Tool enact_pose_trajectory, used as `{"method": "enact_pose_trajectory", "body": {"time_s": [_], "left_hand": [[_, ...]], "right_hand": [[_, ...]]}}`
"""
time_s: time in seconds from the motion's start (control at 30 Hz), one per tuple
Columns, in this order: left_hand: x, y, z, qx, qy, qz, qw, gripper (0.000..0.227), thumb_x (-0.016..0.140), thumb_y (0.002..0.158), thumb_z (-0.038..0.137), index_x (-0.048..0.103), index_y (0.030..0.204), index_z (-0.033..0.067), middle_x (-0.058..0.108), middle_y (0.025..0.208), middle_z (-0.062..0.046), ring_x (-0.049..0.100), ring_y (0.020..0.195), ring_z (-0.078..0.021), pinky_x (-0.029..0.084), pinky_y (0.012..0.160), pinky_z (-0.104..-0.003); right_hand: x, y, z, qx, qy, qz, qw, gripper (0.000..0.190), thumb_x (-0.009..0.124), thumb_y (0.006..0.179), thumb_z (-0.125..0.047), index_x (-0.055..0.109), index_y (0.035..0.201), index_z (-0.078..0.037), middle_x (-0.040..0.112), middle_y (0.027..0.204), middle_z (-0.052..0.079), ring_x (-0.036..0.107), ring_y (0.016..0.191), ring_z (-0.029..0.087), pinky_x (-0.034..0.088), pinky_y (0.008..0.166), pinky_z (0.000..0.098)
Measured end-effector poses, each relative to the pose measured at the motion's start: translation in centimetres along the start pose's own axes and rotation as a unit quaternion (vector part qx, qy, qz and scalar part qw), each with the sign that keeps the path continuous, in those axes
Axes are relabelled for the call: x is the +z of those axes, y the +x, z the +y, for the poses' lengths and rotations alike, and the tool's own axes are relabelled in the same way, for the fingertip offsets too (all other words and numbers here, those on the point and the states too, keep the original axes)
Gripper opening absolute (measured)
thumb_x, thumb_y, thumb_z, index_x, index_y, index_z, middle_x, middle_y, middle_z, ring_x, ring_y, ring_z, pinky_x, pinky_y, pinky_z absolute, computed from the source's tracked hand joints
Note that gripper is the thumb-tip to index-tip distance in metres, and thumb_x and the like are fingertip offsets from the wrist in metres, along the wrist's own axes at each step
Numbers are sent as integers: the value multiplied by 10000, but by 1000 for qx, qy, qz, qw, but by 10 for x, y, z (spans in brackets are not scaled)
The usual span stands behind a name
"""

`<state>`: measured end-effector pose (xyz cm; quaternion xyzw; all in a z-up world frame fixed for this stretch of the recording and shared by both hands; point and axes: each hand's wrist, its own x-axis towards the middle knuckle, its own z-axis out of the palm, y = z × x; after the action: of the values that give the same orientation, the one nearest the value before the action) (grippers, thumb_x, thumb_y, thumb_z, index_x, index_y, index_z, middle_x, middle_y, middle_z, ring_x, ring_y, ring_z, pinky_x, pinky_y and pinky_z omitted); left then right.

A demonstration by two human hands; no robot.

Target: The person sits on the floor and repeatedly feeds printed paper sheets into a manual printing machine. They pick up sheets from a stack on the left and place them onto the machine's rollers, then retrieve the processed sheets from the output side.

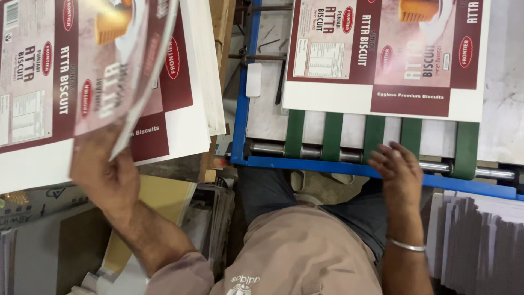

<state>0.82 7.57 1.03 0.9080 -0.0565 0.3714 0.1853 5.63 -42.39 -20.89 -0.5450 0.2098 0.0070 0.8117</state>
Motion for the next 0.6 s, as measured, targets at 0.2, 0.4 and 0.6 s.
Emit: {"method": "enact_pose_trajectory", "body": {"time_s": [0.2, 0.4, 0.6], "left_hand": [[60, -8, 78, 73, 119, -140, 980, 533, 660, 831, 80, 612, 1346, -50, 619, 1352, -224, 578, 1313, -388, 422, 1141, -519], [83, -1, 166, 173, 1, -287, 942, 589, 685, 910, 353, 576, 1338, -37, 615, 1353, -218, 558, 1307, -374, 377, 1152, -574], [16, -9, 146, 127, -41, -312, 941, 523, 689, 980, 363, 610, 1349, 0, 626, 1339, -166, 581, 1289, -345, 401, 1173, -561]], "right_hand": [[101, -38, -31, -15, 42, -345, 937, 514, 592, 1022, -194, 477, 1468, 33, 625, 1385, 212, 672, 1213, 327, 623, 975, 448], [149, -57, -33, 99, 159, -219, 958, 498, 651, 998, -125, 484, 1448, 11, 610, 1363, 144, 620, 1246, 264, 550, 1039, 425], [67, 9, -38, -14, 124, -25, 992, 398, 587, 1017, -5, 546, 1409, 52, 643, 1273, 150, 693, 1116, 261, 639, 899, 390]]}}
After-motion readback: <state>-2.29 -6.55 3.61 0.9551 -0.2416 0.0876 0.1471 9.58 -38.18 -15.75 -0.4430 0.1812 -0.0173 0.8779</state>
